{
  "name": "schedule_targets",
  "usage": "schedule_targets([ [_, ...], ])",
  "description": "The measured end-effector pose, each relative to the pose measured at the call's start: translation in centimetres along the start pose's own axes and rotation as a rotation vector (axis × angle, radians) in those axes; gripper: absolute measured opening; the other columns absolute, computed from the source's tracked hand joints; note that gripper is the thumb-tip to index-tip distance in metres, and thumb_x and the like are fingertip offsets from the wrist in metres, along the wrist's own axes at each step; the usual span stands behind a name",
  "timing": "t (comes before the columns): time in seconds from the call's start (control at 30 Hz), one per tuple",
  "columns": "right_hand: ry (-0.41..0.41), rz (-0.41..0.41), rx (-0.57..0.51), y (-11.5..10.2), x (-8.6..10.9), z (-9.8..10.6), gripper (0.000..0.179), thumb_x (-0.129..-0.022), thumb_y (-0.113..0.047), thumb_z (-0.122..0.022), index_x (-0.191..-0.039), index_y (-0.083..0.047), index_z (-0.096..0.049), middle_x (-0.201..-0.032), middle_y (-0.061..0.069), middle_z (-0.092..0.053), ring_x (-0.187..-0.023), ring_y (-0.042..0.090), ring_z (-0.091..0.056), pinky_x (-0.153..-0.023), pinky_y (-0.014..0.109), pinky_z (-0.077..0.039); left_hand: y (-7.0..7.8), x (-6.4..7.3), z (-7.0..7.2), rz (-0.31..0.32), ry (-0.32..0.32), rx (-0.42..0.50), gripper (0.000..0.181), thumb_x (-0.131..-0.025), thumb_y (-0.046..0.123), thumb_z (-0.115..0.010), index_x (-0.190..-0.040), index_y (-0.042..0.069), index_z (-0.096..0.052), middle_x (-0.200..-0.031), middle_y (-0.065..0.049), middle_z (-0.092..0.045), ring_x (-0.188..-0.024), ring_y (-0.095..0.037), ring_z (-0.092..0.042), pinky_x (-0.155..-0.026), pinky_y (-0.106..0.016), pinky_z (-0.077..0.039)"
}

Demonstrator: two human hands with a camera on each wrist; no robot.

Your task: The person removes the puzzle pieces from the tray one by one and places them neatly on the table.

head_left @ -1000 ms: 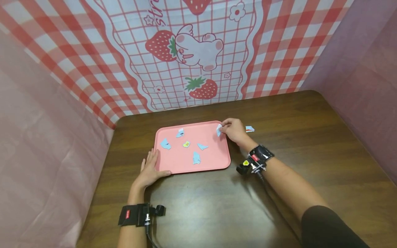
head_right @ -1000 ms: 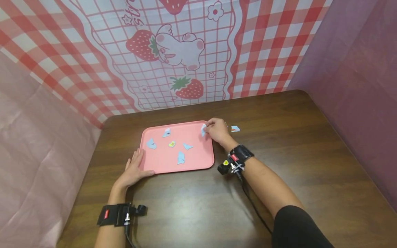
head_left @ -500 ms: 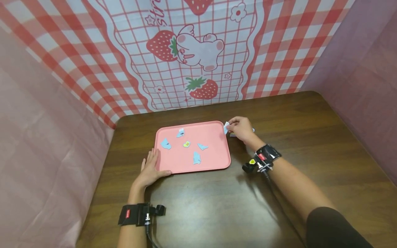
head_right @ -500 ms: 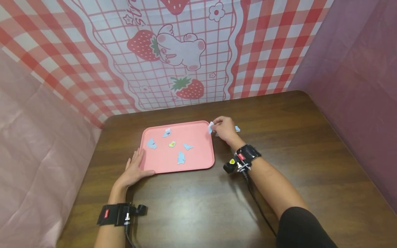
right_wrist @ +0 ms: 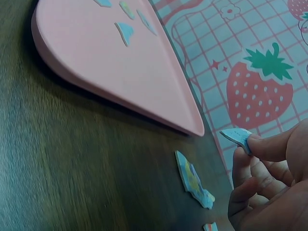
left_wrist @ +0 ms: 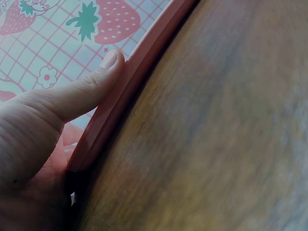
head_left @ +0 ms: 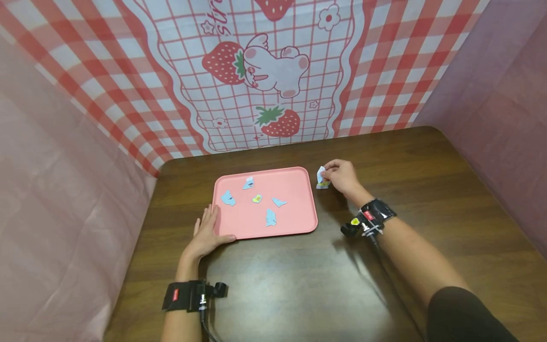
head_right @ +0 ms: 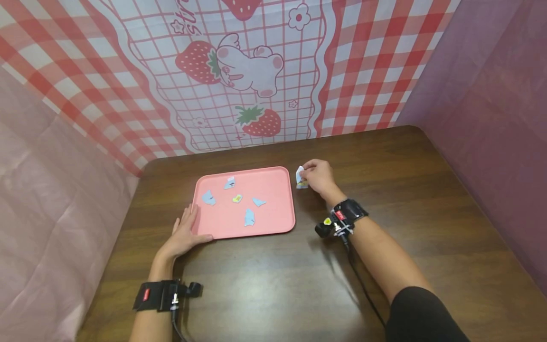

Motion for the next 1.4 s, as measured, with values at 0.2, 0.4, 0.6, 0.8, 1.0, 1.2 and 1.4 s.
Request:
schedule_targets([
  [0.2, 0.011, -0.003, 0.013, 0.2, 0.1, 0.8, 0.019, -0.092, 0.002, -0.065, -0.104, 0.017, -0.063, -0.080, 0.009, -0.069, -0.069, 0.009, -0.062, -0.069, 0.026, -0.055, 0.0, 0.1, 0.0, 0.005, 0.002, 0.007, 0.122, -0.079, 0.048, -0.083, -0.161, 0.002, -0.004, -0.168, -0.017, 0.002, -0.154, -0.033, 0.011, -0.118, -0.057, 0.012],
  [0.4, 0.024, -0.014, 0.006, 0.6, 0.3, 2.0, 0.020, -0.093, 0.002, -0.065, -0.105, 0.017, -0.062, -0.078, 0.005, -0.068, -0.070, 0.012, -0.064, -0.065, 0.024, -0.055, 0.0, 0.1, 0.0, 0.000, 0.007, 0.008, 0.123, -0.079, 0.048, -0.083, -0.161, 0.001, -0.005, -0.168, -0.019, 0.002, -0.154, -0.034, 0.010, -0.117, -0.057, 0.012],
  [0.6, 0.036, -0.024, -0.028, 1.2, 0.4, 3.3, 0.020, -0.094, 0.005, -0.062, -0.107, 0.020, -0.060, -0.077, 0.005, -0.066, -0.066, 0.008, -0.064, -0.066, 0.023, -0.057, 0.0, 0.2, 0.0, -0.007, 0.012, 0.002, 0.122, -0.079, 0.048, -0.083, -0.161, 0.000, -0.005, -0.167, -0.022, 0.001, -0.153, -0.037, 0.010, -0.117, -0.059, 0.011],
  [0.8, 0.046, -0.041, -0.051, 1.8, 0.3, 4.2, 0.021, -0.092, 0.006, -0.062, -0.106, 0.021, -0.058, -0.075, 0.001, -0.065, -0.063, 0.004, -0.063, -0.065, 0.021, -0.057, -0.1, 0.0, 0.0, 0.008, 0.006, -0.012, 0.122, -0.080, 0.048, -0.082, -0.161, 0.002, -0.004, -0.168, -0.019, 0.002, -0.154, -0.034, 0.010, -0.118, -0.057, 0.011],
  [1.0, 0.087, -0.027, -0.003, 2.1, 0.2, 5.0, 0.022, -0.091, 0.004, -0.063, -0.106, 0.020, -0.060, -0.074, -0.001, -0.065, -0.063, 0.001, -0.061, -0.064, 0.019, -0.054, -0.1, 0.1, 0.0, 0.013, -0.003, -0.013, 0.122, -0.081, 0.048, -0.081, -0.161, 0.002, -0.003, -0.168, -0.019, 0.003, -0.153, -0.034, 0.011, -0.118, -0.057, 0.012],
  [1.2, 0.114, -0.030, 0.074, 2.1, 0.2, 6.2, 0.022, -0.090, 0.001, -0.064, -0.105, 0.018, -0.062, -0.075, 0.000, -0.065, -0.065, 0.004, -0.061, -0.065, 0.021, -0.053, -0.2, 0.0, 0.0, 0.014, -0.002, -0.013, 0.121, -0.080, 0.048, -0.081, -0.162, 0.003, -0.003, -0.168, -0.018, 0.003, -0.154, -0.034, 0.011, -0.118, -0.057, 0.012],
  [1.4, 0.145, -0.052, 0.142, 2.7, 0.2, 7.4, 0.023, -0.089, -0.001, -0.065, -0.105, 0.016, -0.063, -0.073, -0.003, -0.064, -0.063, 0.002, -0.059, -0.059, 0.016, -0.047, -0.1, 0.0, 0.0, 0.015, -0.008, -0.019, 0.122, -0.080, 0.050, -0.081, -0.161, 0.002, -0.004, -0.168, -0.019, 0.004, -0.153, -0.035, 0.011, -0.118, -0.057, 0.012],
])
Point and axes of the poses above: each hand's wrist, its own x-axis away from the middle knuckle, its own z-axis out of the back of the hand, y = z × x, the point moved 2 cm from there along -x, towards the middle knuckle
